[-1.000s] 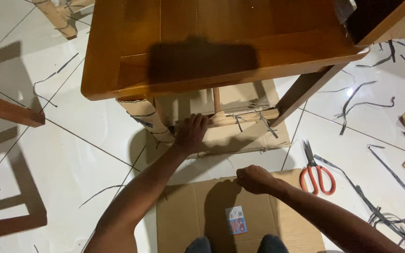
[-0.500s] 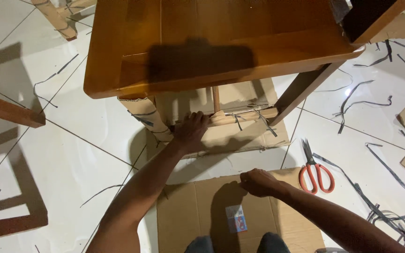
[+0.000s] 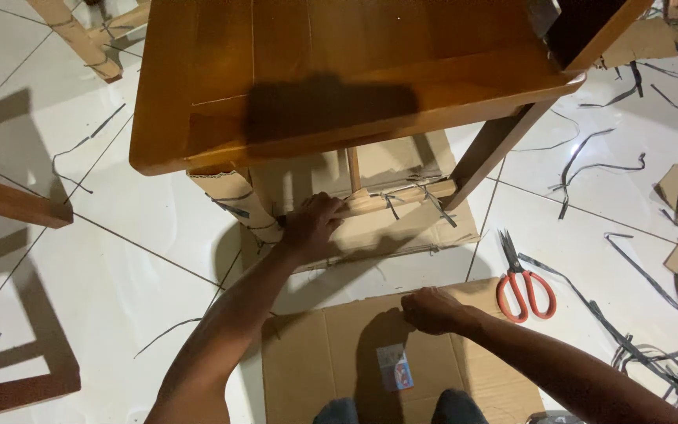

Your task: Wrapping wooden chair legs with cardboard and securing them with plastic ties

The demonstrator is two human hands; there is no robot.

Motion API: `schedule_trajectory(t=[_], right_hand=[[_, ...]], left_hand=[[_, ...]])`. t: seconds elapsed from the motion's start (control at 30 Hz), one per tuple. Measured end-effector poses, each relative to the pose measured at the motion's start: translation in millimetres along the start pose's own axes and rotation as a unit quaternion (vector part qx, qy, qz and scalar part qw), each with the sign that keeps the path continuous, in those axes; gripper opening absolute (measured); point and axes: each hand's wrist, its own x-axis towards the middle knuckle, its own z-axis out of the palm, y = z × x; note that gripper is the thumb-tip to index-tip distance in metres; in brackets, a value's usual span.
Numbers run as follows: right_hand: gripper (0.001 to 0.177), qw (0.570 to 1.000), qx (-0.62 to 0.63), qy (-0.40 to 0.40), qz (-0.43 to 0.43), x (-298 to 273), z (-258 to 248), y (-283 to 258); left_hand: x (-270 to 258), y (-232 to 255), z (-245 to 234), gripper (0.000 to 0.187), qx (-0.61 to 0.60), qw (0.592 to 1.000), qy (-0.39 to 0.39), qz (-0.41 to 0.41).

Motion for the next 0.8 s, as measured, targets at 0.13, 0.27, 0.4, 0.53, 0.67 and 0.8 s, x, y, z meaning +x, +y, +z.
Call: schedule_trajectory(t=[0.13,0.27,0.4,0.53,0.67,0.8], right_hand=[[0.009,0.931,-0.329,-0.072,-0.140,1.3,-2.4,0.4],[0.011,0.984,-0.159,-0.036,-0.068,7.5,16.4,13.9],[0.020,0.999,-0.033,0.009,0.014,14.9,31.3,23.9],[0.018,0.975,-0.209,-0.029,-0.061,13.5,34.8,21.2],[0.024,0.997,-0.076,-0.007,-0.013,10.1,32.8,35.0],[0.025,0.998,0.021,0.019,0.063,-8.4,10.4,34.6]], left_hand=[[3.7,-2.9,0.9,0.023,-0.003,1.000,-0.006,0.006],[5.8,1.5,-1.9,0.019,0.013,1.000,-0.011,0.010],[9.7,9.4,-1.4,0.027,0.140,0.988,-0.060,-0.024],[17.4,25.9,-11.5,0.051,0.203,0.972,-0.117,-0.022],[17.1,12.3,-0.4,0.036,0.271,0.952,-0.146,0.011],[16.3,23.3,-13.5,0.028,0.296,0.945,-0.120,0.066]])
